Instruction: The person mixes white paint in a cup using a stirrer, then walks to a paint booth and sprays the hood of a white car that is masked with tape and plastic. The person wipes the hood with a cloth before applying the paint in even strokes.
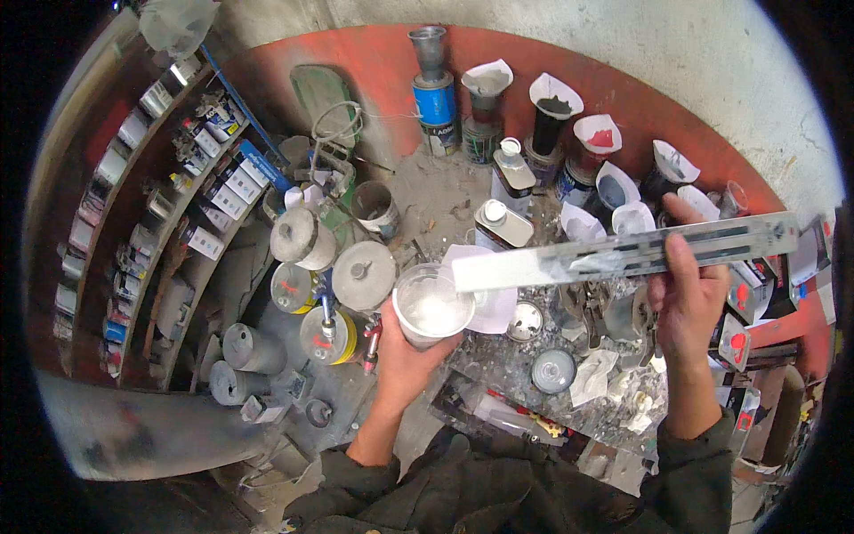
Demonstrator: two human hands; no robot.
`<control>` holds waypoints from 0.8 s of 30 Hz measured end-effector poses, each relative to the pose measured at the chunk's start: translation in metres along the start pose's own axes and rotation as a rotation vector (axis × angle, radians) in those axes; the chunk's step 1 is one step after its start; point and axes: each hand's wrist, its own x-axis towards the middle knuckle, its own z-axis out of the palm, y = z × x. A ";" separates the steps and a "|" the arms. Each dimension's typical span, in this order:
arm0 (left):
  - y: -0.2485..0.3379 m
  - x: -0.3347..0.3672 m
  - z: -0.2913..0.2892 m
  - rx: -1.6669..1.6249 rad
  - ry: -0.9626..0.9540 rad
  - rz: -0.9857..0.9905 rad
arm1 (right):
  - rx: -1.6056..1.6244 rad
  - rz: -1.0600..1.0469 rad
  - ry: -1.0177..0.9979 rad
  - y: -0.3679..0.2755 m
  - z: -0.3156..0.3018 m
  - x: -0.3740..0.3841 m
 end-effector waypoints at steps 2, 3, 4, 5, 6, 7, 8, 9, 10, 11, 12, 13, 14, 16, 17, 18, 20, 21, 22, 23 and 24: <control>-0.002 -0.003 -0.001 0.012 0.014 -0.050 | -0.039 -0.067 -0.016 0.002 -0.006 0.003; -0.004 -0.005 -0.004 0.021 0.025 -0.051 | -0.053 -0.087 -0.035 0.004 -0.008 0.004; -0.009 -0.007 -0.006 0.030 0.035 -0.052 | -0.064 -0.074 -0.044 0.008 -0.009 0.004; -0.011 -0.009 -0.007 0.039 0.046 -0.052 | -0.076 -0.060 -0.053 0.012 -0.007 0.002; -0.007 -0.012 -0.007 0.030 0.054 -0.072 | -0.092 -0.051 -0.060 0.015 -0.005 0.002; -0.006 -0.013 -0.007 0.017 0.039 -0.082 | -0.056 -0.038 -0.077 0.018 -0.003 0.001; -0.006 -0.014 -0.009 0.005 0.024 -0.093 | -0.045 -0.024 -0.097 0.023 -0.003 0.001; -0.005 -0.016 -0.009 -0.012 0.013 -0.104 | -0.036 -0.013 -0.122 0.028 -0.003 0.001; -0.004 -0.017 -0.009 -0.024 0.013 -0.107 | -0.023 -0.010 -0.124 0.030 -0.002 0.002; -0.004 -0.018 -0.008 -0.036 0.013 -0.111 | -0.009 -0.008 -0.126 0.032 -0.001 0.003; -0.005 -0.020 -0.009 -0.048 0.022 -0.114 | 0.009 -0.006 -0.136 0.035 0.000 0.004; -0.006 -0.021 -0.009 -0.059 0.020 -0.121 | 0.000 -0.005 -0.118 0.037 0.001 0.006; -0.008 -0.022 -0.010 -0.070 0.018 -0.128 | -0.009 -0.005 -0.100 0.040 0.002 0.008; -0.008 -0.022 -0.012 -0.071 0.006 -0.138 | -0.026 -0.004 -0.086 0.042 0.000 0.010; -0.008 -0.022 -0.014 -0.061 -0.002 -0.143 | -0.031 -0.014 -0.066 0.042 -0.001 0.010; -0.009 -0.022 -0.014 -0.050 -0.009 -0.149 | -0.036 -0.023 -0.047 0.043 -0.001 0.009; -0.011 -0.020 -0.016 -0.046 -0.018 -0.151 | -0.077 -0.040 0.011 0.046 -0.004 0.010; -0.012 -0.020 -0.017 -0.044 -0.020 -0.154 | -0.061 -0.040 0.015 0.047 -0.006 0.009; -0.011 -0.020 -0.016 -0.022 -0.015 -0.147 | -0.044 -0.038 0.019 0.049 -0.009 0.008; -0.009 -0.019 -0.016 -0.001 -0.010 -0.140 | -0.027 -0.037 0.024 0.050 -0.012 0.008; -0.007 -0.019 -0.015 0.021 -0.006 -0.130 | -0.019 -0.013 0.032 0.054 -0.016 0.007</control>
